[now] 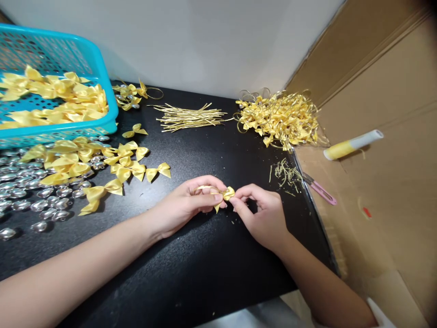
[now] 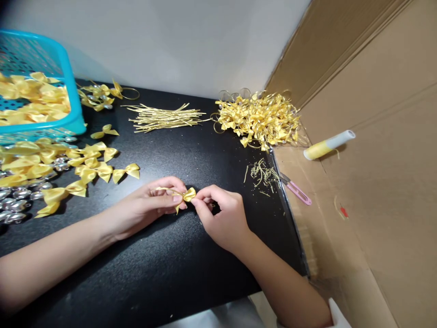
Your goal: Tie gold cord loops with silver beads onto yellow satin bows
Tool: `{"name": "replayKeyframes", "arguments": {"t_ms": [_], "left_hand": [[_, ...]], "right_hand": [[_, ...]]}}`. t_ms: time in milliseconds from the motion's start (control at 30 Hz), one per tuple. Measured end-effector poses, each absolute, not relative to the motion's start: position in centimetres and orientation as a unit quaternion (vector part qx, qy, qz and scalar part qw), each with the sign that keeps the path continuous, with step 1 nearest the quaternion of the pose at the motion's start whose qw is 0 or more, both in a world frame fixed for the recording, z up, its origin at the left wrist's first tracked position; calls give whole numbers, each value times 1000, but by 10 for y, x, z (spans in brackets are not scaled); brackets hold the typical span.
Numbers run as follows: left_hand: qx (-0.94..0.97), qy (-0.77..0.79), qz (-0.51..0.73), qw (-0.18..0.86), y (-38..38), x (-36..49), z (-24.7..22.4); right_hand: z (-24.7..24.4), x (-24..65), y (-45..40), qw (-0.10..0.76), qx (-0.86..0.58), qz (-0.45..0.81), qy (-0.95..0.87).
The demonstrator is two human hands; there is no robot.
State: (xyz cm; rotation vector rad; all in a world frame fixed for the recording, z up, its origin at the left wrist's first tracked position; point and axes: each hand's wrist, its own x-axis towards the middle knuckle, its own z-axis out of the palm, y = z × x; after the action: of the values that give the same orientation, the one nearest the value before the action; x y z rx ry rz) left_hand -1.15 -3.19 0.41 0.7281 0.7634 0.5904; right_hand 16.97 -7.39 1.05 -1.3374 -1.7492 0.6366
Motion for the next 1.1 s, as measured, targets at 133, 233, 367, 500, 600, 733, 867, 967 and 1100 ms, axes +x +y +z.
{"name": "replayKeyframes", "arguments": {"t_ms": [133, 233, 367, 500, 600, 733, 867, 967, 1100], "left_hand": [[351, 362, 277, 818, -32, -13, 3], [353, 364, 277, 816, -32, -13, 4], [351, 367, 271, 818, -32, -13, 6], [343, 364, 259, 827, -30, -12, 7], [345, 362, 254, 828, -30, -12, 7], [342, 350, 256, 834, -30, -13, 6], [326, 332, 267, 844, -30, -15, 5], [318, 330, 265, 849, -30, -16, 4], [317, 344, 255, 846, -29, -14, 6]], "right_hand": [[11, 169, -74, 415, -530, 251, -695], [11, 169, -74, 416, -527, 247, -699], [11, 170, -73, 415, -517, 235, -711], [10, 170, -73, 413, -518, 227, -714], [10, 170, -74, 412, -517, 230, -714], [10, 169, -73, 417, -516, 237, -710], [10, 171, -72, 414, -515, 257, -705], [9, 172, -71, 408, -518, 260, -705], [11, 174, -70, 399, -521, 225, -720]]}}
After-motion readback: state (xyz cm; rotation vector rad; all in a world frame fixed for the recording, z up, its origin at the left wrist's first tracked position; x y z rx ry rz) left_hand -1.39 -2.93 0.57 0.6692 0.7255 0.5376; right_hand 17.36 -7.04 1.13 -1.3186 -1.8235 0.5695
